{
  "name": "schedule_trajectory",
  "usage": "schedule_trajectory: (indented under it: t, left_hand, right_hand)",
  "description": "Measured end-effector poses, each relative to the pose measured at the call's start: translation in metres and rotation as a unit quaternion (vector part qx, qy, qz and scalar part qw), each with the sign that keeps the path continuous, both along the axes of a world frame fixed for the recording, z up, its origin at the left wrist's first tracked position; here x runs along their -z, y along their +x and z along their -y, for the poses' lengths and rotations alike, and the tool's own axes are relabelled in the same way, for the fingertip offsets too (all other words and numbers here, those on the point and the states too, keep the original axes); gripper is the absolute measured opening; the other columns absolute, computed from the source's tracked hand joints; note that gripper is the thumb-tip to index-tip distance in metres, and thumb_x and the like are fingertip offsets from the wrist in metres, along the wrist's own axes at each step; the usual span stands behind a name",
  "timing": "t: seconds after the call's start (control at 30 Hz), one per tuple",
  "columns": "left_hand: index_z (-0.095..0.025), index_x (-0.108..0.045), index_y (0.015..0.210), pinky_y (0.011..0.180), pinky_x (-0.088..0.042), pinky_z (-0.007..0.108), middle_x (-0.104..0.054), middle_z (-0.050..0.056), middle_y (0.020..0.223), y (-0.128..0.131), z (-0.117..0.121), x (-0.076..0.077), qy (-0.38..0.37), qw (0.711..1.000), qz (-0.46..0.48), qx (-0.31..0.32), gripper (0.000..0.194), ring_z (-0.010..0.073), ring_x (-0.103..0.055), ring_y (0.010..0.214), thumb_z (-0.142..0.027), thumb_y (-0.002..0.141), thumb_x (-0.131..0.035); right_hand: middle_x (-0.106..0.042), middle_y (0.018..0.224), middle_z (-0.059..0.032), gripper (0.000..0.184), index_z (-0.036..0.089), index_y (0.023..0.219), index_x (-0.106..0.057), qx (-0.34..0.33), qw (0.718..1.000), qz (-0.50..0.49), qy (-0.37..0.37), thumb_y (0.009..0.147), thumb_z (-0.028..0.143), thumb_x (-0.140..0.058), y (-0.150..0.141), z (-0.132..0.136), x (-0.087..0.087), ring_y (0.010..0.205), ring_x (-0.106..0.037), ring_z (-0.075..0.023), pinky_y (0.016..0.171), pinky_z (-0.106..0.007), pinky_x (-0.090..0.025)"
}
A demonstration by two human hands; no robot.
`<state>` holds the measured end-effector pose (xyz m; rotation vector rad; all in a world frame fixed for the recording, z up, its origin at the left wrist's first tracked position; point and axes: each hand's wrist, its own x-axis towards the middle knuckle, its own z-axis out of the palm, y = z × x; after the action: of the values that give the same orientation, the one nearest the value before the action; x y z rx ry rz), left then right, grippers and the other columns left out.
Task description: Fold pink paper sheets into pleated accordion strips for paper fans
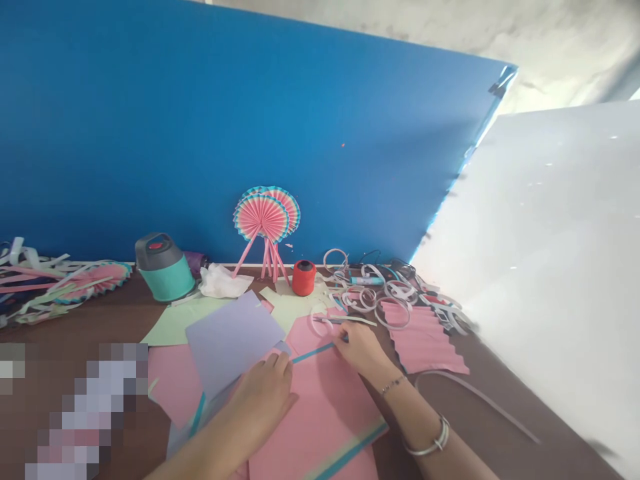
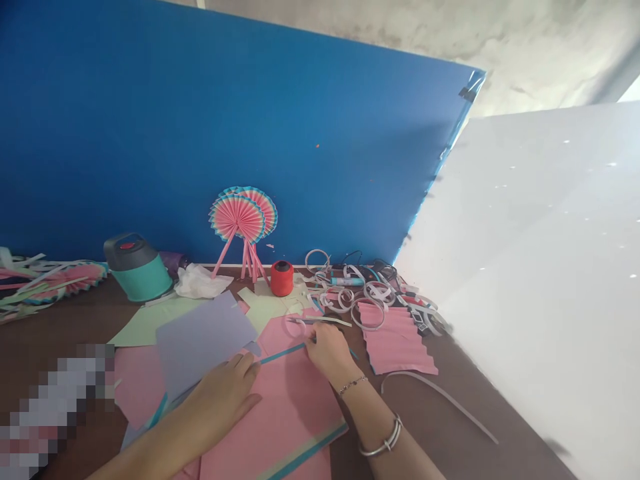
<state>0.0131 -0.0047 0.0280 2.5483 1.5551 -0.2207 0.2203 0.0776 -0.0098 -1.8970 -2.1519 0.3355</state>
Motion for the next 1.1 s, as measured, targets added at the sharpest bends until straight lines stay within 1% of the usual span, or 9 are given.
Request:
schedule_trajectory:
  t: [0.13, 0.27, 0.37, 0.47, 0.6, 0.8, 0.9, 1.0, 1.1]
  left_hand:
    - [-0.013, -0.06, 0.107, 0.076, -0.045, 0.035, -0.058, 0.012, 0.105, -0.001, -0.001, 0.007, 0.017, 1.0, 0.005, -0.001, 0.024, 0.0266, -0.056, 0.094, -0.024, 0.09, -0.046]
    - [-0.013, -0.059, 0.11, 0.077, -0.046, 0.036, -0.058, 0.012, 0.105, -0.003, -0.002, 0.01, 0.014, 1.0, -0.007, 0.005, 0.026, 0.0274, -0.055, 0.096, -0.025, 0.091, -0.046]
    - [-0.013, -0.059, 0.111, 0.078, -0.046, 0.037, -0.058, 0.013, 0.106, -0.002, -0.001, 0.007, 0.011, 1.0, -0.007, 0.006, 0.027, 0.0285, -0.055, 0.097, -0.025, 0.092, -0.045]
    - [-0.012, -0.06, 0.11, 0.08, -0.046, 0.038, -0.058, 0.013, 0.108, -0.001, -0.001, 0.0, -0.002, 1.0, -0.002, 0.002, 0.027, 0.0289, -0.055, 0.099, -0.024, 0.091, -0.046]
    - [-0.013, -0.061, 0.108, 0.081, -0.045, 0.037, -0.058, 0.013, 0.109, 0.0, 0.0, -0.009, -0.03, 0.999, 0.02, -0.011, 0.025, 0.0269, -0.056, 0.098, -0.022, 0.09, -0.047]
    - [-0.014, -0.06, 0.109, 0.085, -0.043, 0.036, -0.057, 0.012, 0.11, -0.004, -0.001, -0.008, -0.053, 0.995, 0.069, -0.042, 0.025, 0.0254, -0.055, 0.102, -0.021, 0.09, -0.044]
    - [-0.015, -0.06, 0.108, 0.085, -0.043, 0.034, -0.058, 0.011, 0.11, -0.005, -0.002, -0.006, -0.051, 0.994, 0.08, -0.049, 0.025, 0.0241, -0.055, 0.102, -0.02, 0.091, -0.043]
    - [-0.014, -0.06, 0.108, 0.083, -0.044, 0.033, -0.058, 0.012, 0.11, -0.003, 0.0, -0.006, -0.041, 0.996, 0.063, -0.046, 0.025, 0.0241, -0.056, 0.101, -0.021, 0.091, -0.043]
    - [-0.014, -0.062, 0.106, 0.083, -0.044, 0.035, -0.06, 0.012, 0.107, -0.001, 0.001, -0.001, -0.019, 0.998, 0.055, -0.029, 0.025, 0.0254, -0.056, 0.101, -0.021, 0.092, -0.042]
  right_hand:
    - [-0.067, 0.075, -0.0055, 0.012, 0.017, 0.067, -0.06, 0.001, 1.0, 0.023, -0.008, 0.077, 0.012, -0.056, -0.001, 0.0, 0.002, 0.074, -0.059, -0.0175, 0.061, -0.025, -0.028]
    - [-0.067, 0.076, -0.0051, 0.011, 0.017, 0.066, -0.06, 0.021, 1.0, 0.015, -0.014, 0.076, 0.017, -0.06, 0.002, -0.002, 0.001, 0.077, -0.058, -0.0183, 0.062, -0.024, -0.029]
    - [-0.066, 0.075, -0.0038, 0.013, 0.017, 0.062, -0.06, 0.034, 0.999, -0.015, -0.028, 0.074, 0.023, -0.064, 0.006, -0.004, -0.001, 0.073, -0.057, -0.0169, 0.06, -0.023, -0.03]
    - [-0.064, 0.069, -0.0024, 0.018, 0.017, 0.059, -0.06, 0.03, 0.997, -0.044, -0.05, 0.074, 0.026, -0.063, 0.009, -0.006, -0.001, 0.068, -0.056, -0.0151, 0.059, -0.023, -0.03]
    - [-0.064, 0.067, -0.0023, 0.017, 0.016, 0.058, -0.061, 0.026, 0.997, -0.048, -0.055, 0.074, 0.022, -0.06, 0.011, -0.007, -0.002, 0.067, -0.056, -0.0144, 0.059, -0.022, -0.031]
    - [-0.065, 0.067, -0.0025, 0.016, 0.016, 0.059, -0.061, 0.021, 0.997, -0.047, -0.058, 0.074, 0.02, -0.058, 0.01, -0.003, -0.007, 0.066, -0.056, -0.014, 0.058, -0.022, -0.03]
    - [-0.065, 0.068, -0.0025, 0.015, 0.016, 0.06, -0.061, 0.013, 0.998, -0.05, -0.039, 0.074, 0.019, -0.058, 0.009, 0.0, -0.009, 0.065, -0.055, -0.0139, 0.057, -0.022, -0.029]
    - [-0.065, 0.067, -0.0019, 0.013, 0.017, 0.061, -0.06, 0.007, 0.998, -0.061, -0.001, 0.074, 0.016, -0.057, 0.008, 0.002, -0.012, 0.065, -0.054, -0.0138, 0.056, -0.022, -0.029]
    - [-0.06, 0.061, -0.0001, 0.015, 0.017, 0.058, -0.054, 0.001, 0.994, -0.111, 0.009, 0.072, 0.014, -0.055, 0.008, 0.001, -0.011, 0.061, -0.052, -0.013, 0.056, -0.021, -0.031]
